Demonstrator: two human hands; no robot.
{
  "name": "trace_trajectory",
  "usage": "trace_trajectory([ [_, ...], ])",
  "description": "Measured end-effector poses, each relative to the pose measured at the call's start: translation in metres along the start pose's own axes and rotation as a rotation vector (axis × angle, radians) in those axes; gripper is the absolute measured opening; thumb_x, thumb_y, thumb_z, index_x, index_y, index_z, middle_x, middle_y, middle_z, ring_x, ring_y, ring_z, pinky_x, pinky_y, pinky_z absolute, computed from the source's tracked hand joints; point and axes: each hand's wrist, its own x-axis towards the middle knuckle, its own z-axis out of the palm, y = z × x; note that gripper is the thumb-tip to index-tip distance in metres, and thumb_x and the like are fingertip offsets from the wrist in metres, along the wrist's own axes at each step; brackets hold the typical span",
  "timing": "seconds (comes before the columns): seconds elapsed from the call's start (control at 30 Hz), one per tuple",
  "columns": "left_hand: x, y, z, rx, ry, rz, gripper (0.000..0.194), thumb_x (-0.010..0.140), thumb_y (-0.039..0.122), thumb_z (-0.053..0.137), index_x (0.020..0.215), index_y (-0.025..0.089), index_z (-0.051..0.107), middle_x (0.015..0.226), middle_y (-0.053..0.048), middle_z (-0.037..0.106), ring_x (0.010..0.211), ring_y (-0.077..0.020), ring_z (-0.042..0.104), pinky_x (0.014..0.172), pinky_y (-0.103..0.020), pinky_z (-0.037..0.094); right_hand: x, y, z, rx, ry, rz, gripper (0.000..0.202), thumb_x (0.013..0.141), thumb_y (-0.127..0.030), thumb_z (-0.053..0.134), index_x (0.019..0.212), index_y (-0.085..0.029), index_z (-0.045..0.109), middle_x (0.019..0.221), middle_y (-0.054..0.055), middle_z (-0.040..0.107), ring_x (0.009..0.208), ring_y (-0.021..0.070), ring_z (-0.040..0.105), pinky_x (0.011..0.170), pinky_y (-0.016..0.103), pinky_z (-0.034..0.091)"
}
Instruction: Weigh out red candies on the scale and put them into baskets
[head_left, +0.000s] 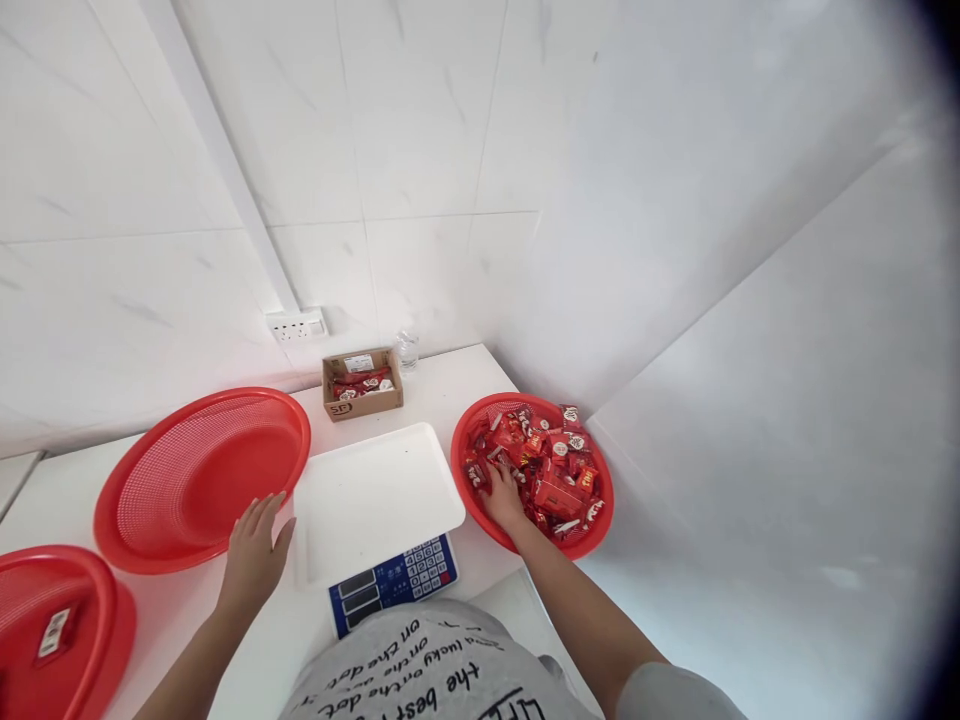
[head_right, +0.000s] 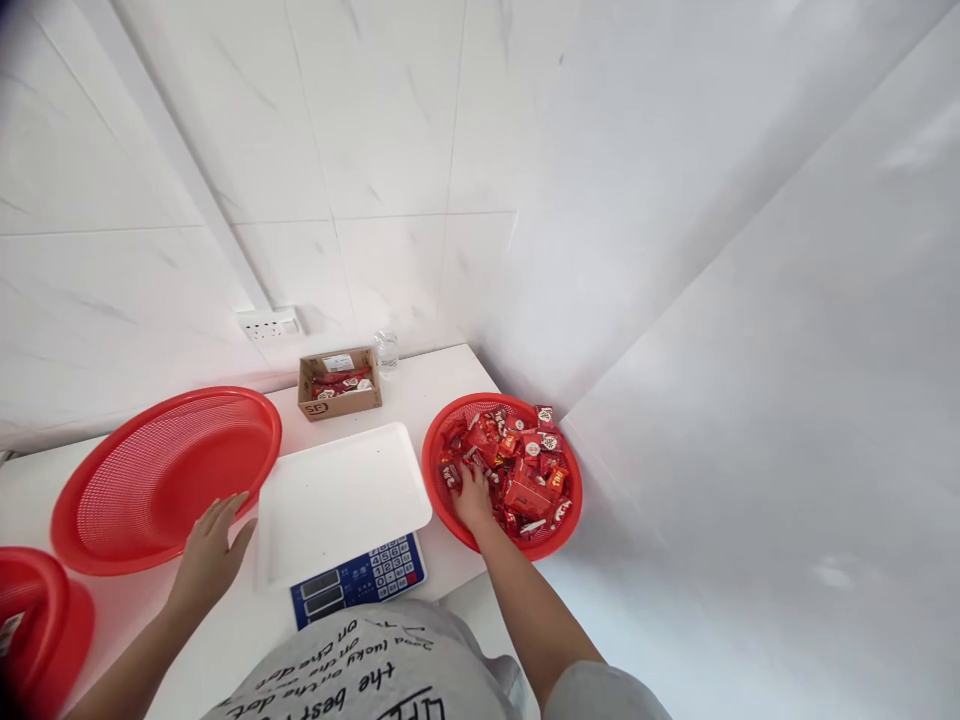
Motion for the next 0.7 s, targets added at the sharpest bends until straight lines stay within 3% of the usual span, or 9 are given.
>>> trace_trajectory([
  [0.1,-0.007,0.02,0.006,-0.086,0.064,0.078,0.049,0.087,0.045,0.03,0.124,0.016,0.046,0.132,-0.014,0.051,0.132,-0.0291,0.033,0.107,-0.049,0.028,0.01,0.001,-0.007,-0.047,0.035,-0.038,0.061,0.083,-0.027,0.047,0.141,-0.018,0.031,0.153,0.009,0.014,0.139,0.0256,0.016,0.11,0.034,0.021],
  [0.2,-0.012,0.042,0.012,-0.165,0.132,0.149,0.048,0.087,0.048,0.034,0.122,0.019,0.048,0.129,-0.012,0.053,0.13,-0.0295,0.036,0.106,-0.05,0.031,0.023,0.0,-0.013,-0.114,-0.014,-0.052,0.066,0.082,-0.035,0.048,0.143,-0.021,0.027,0.154,0.008,0.009,0.14,0.0275,0.01,0.109,0.038,0.019],
  [0.3,-0.017,0.063,0.014,-0.199,0.152,0.174,0.046,0.087,0.047,0.037,0.123,0.021,0.049,0.129,-0.01,0.054,0.13,-0.0288,0.037,0.105,-0.051,0.033,0.033,-0.002,-0.012,-0.168,-0.063,-0.066,0.074,0.08,-0.043,0.051,0.145,-0.025,0.02,0.155,0.006,0.004,0.139,0.033,0.005,0.109,0.045,0.017],
  [0.37,-0.02,0.075,0.014,-0.202,0.142,0.176,0.045,0.088,0.047,0.037,0.123,0.022,0.05,0.129,-0.009,0.055,0.13,-0.0287,0.037,0.105,-0.052,0.034,0.037,-0.002,-0.008,-0.198,-0.07,-0.08,0.079,0.079,-0.046,0.05,0.146,-0.022,0.015,0.155,0.007,0.003,0.139,0.0348,0.004,0.109,0.046,0.015],
  [0.53,-0.032,0.096,0.011,-0.201,0.119,0.144,0.045,0.088,0.047,0.037,0.123,0.021,0.05,0.129,-0.009,0.055,0.13,-0.0285,0.038,0.103,-0.052,0.037,0.041,0.001,0.001,-0.271,-0.093,-0.091,0.08,0.084,-0.047,0.038,0.144,-0.002,0.013,0.154,0.014,0.008,0.139,0.0306,0.007,0.111,0.042,0.01],
  [0.7,-0.038,0.11,0.013,-0.21,0.082,0.132,0.044,0.088,0.048,0.038,0.122,0.022,0.051,0.128,-0.008,0.056,0.13,-0.0279,0.039,0.101,-0.05,0.04,0.034,0.002,-0.005,-0.287,-0.186,-0.202,0.066,0.087,-0.038,0.035,0.144,-0.007,0.021,0.152,0.014,0.019,0.139,0.0243,0.014,0.112,0.043,0.006],
])
